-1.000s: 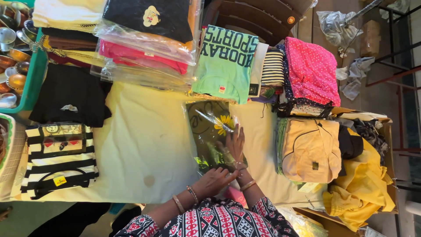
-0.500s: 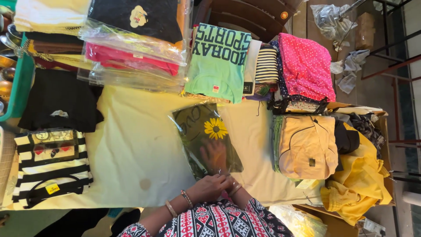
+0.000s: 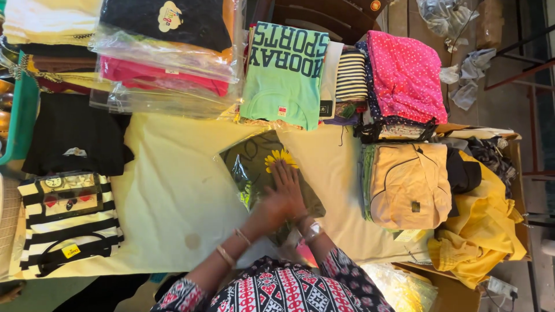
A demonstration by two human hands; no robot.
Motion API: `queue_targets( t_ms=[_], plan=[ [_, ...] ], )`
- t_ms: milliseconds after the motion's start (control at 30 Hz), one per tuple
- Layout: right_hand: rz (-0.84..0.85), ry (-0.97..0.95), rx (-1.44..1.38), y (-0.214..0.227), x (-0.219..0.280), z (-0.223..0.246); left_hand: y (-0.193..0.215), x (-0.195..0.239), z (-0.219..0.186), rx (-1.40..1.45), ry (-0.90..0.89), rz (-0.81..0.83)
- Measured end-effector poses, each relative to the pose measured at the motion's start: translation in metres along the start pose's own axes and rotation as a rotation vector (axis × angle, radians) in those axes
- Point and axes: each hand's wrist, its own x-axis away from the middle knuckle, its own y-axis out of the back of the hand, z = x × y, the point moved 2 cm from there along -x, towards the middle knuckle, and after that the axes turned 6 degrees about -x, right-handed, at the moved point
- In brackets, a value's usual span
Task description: The person folds various clothing items, including t-shirts and socks, and places them into clear plastic bags. They arrange the packaged items on a table and occasionally place them into a cardboard box.
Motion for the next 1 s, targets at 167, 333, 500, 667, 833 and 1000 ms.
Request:
queue_targets(
  t_ms=[167, 333, 500, 667, 833, 1000],
  plan=[
    [0.038, -0.142, 0.03, 0.02, 0.071, -0.005, 0.053, -0.06, 0.113, -0.423, 0.347, -0.454],
    [0.044, -0.156, 0.025, 0.03, 0.11, -0.02, 0.055, -0.102, 0.148, -0.707, 0.515, -0.317],
    [0.029, -0.139, 0.021, 0.043, 0.119, -0.032, 0.039, -0.074, 0.167, -0.518, 0.582, -0.266],
    [0.043, -0.085, 0.038, 0.043, 0.112, -0.036, 0.063, -0.056, 0.133, -0.771, 0.493, -0.424],
    [0.109, 0.012, -0.002, 0.04, 0.11, -0.038, 0.031, -0.05, 0.112, -0.438, 0.043, -0.006],
    [0.093, -0.045, -0.116, 0.048, 0.1, -0.037, 0.035, -0.068, 0.112, -0.724, 0.331, -0.065]
  ],
)
